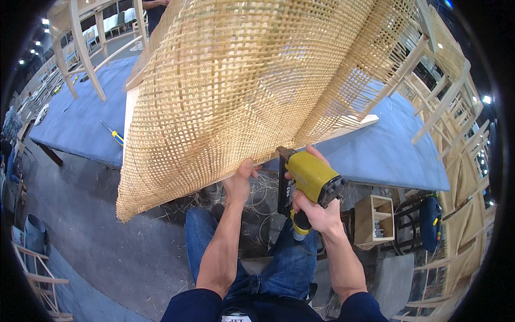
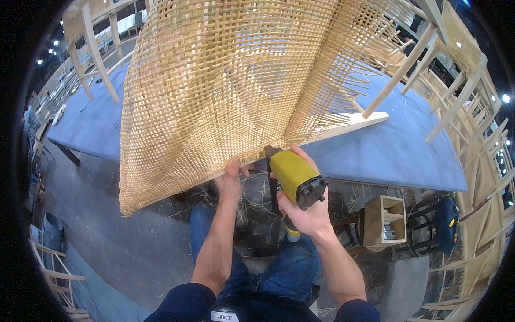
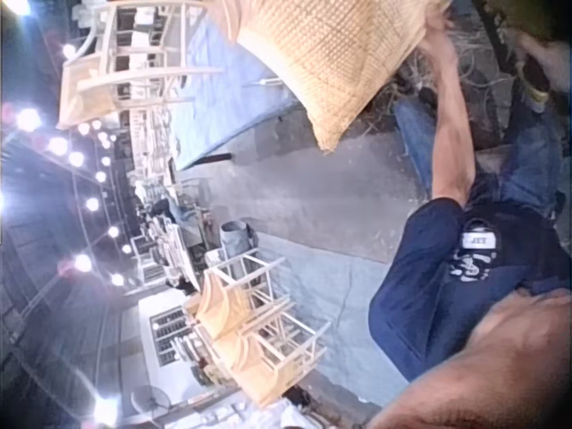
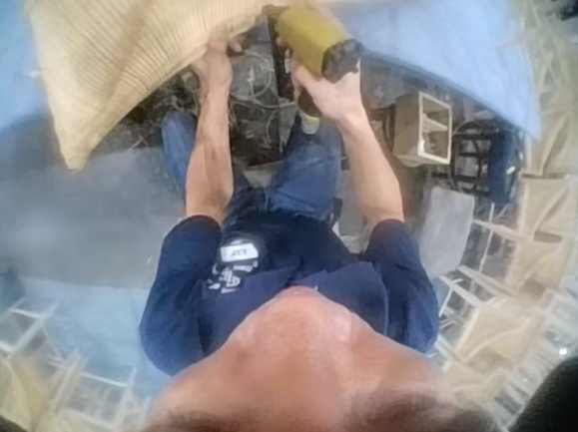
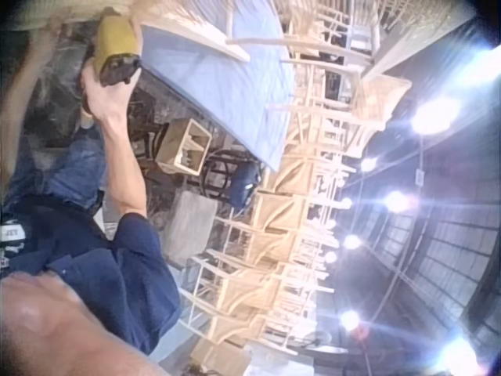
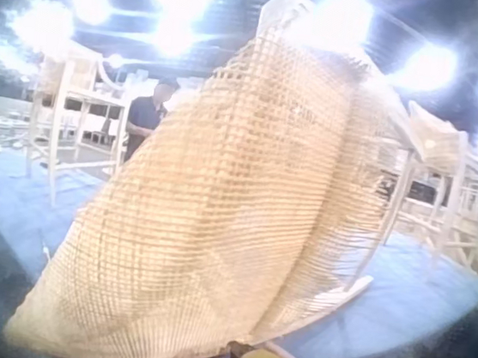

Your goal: The person attaches a woven cane sheet to the underside of a wooden chair frame. They position the cane, pull it taut, and secure it using a yellow pneumatic staple gun. The person repositions the chair multiple times to access different edges and reloads the staple gun as needed.

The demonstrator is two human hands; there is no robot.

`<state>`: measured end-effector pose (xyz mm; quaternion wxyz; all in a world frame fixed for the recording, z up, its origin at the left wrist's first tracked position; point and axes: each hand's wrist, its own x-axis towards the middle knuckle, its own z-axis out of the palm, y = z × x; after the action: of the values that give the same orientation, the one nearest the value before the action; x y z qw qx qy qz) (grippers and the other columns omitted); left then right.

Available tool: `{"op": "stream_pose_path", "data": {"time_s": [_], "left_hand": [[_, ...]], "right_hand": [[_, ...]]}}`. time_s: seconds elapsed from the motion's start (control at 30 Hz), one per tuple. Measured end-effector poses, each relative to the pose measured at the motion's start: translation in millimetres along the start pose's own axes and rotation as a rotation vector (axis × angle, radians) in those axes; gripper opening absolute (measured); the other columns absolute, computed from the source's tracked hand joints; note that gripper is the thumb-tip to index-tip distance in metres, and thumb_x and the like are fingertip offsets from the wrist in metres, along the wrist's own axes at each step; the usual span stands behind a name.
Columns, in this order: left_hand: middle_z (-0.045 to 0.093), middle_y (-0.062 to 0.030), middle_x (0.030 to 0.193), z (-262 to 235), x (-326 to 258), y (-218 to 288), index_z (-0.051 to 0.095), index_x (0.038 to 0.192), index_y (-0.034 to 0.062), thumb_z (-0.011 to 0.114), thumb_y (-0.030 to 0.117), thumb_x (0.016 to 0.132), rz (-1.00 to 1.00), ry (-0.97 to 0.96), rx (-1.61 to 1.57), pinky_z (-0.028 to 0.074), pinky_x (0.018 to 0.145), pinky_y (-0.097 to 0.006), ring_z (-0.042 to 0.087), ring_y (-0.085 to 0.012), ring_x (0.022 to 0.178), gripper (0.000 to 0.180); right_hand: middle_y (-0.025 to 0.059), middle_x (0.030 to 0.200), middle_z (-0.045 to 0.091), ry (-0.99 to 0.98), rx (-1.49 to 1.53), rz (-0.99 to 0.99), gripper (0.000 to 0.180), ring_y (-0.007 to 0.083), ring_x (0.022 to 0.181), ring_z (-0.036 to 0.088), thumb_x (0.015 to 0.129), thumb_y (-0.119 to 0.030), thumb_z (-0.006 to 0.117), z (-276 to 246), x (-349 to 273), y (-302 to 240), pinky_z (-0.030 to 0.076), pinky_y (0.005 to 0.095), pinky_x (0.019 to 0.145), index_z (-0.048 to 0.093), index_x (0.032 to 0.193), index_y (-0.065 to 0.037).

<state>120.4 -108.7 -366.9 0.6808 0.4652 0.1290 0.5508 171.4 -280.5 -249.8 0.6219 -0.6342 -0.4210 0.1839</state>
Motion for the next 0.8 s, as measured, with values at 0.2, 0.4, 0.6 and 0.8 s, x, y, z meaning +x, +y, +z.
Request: {"op": "stream_pose_path", "data": {"time_s": [0.2,0.4,0.6,0.8], "left_hand": [[0.064,-0.0074,0.078,5,-1,9,0.064,0.092,-0.0021,0.063,0.008,0.094,0.023,0.018,-0.039,0.05,0.058,-0.029,0.058,-0.0144,0.06,0.011],[0.063,-0.0056,0.073,11,0,16,0.065,0.089,-0.0016,0.064,0.011,0.095,-0.029,0.068,-0.036,0.047,0.055,-0.027,0.057,-0.0133,0.059,0.014],[0.062,-0.005,0.072,9,2,18,0.066,0.09,-0.0013,0.065,0.01,0.094,0.01,0.052,-0.044,0.047,0.054,-0.027,0.056,-0.0118,0.059,0.012],[0.06,-0.0046,0.079,6,-5,13,0.062,0.095,0.0023,0.067,0.024,0.095,-0.024,0.025,0.045,0.046,0.052,-0.029,0.055,-0.014,0.061,0.023]], "right_hand": [[0.0107,0.109,0.065,0.026,-0.016,0.037,0.079,0.0146,0.089,0.063,0.078,0.01,0.057,6,2,-1,0.053,0.0279,0.075,0.033,0.151,-0.006],[0.0105,0.114,0.066,0.055,0.009,0.04,0.078,0.0179,0.102,0.067,0.076,0.008,0.059,11,1,-9,0.053,0.0304,0.088,0.036,0.15,-0.002],[0.0128,0.119,0.065,0.045,0.008,0.031,0.08,0.0195,0.108,0.067,0.074,0.009,0.059,14,-2,-11,0.052,0.0322,0.093,0.035,0.15,-0.001],[0.0113,0.116,0.065,0.027,0.048,0.038,0.08,0.0173,0.104,0.067,0.074,0.009,0.06,15,-5,-6,0.052,0.0314,0.092,0.036,0.15,-0.002]]}}
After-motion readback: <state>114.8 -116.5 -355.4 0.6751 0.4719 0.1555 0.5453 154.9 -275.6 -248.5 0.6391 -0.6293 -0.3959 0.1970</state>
